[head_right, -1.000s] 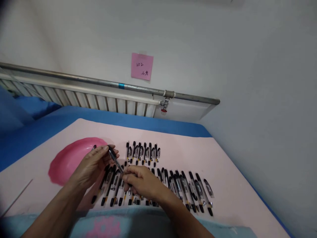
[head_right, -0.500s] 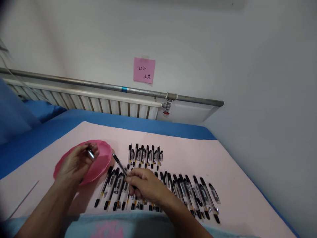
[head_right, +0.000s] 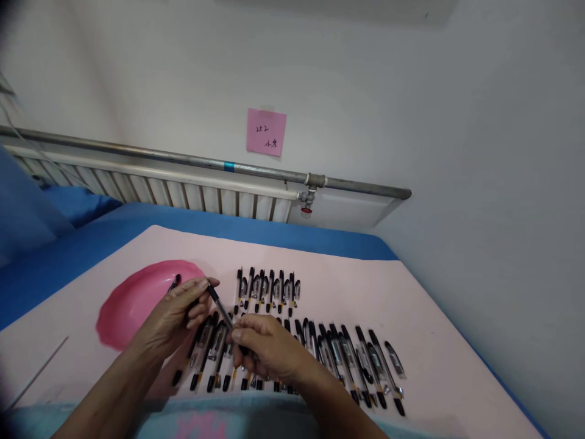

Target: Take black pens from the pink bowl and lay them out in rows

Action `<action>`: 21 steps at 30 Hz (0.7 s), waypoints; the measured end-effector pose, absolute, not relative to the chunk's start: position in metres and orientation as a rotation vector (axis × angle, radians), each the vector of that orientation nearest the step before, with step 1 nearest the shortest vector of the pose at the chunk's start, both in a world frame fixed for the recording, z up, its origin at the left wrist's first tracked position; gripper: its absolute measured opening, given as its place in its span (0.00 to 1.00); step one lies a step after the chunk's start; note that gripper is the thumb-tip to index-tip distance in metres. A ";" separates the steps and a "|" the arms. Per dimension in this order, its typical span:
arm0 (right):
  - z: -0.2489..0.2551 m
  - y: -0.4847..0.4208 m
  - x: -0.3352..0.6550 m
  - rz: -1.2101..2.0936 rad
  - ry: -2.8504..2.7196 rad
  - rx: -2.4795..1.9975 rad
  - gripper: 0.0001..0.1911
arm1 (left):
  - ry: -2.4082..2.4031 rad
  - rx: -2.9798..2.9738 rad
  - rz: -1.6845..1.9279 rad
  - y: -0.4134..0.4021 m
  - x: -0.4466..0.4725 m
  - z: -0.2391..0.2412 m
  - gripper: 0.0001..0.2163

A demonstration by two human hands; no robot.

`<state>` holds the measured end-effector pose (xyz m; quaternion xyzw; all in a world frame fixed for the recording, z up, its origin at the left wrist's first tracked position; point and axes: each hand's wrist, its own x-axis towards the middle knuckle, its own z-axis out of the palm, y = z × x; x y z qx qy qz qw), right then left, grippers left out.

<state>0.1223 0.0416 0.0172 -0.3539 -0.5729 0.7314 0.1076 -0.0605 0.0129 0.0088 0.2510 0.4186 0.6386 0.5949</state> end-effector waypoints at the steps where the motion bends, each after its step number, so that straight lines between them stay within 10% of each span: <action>1: 0.016 0.041 0.121 2.085 -1.717 -1.065 0.09 | 0.979 0.580 1.499 0.014 -0.060 0.008 0.11; 21: 0.014 0.037 0.115 2.203 -1.292 -1.019 0.14 | 0.904 0.503 1.577 0.014 -0.055 0.010 0.11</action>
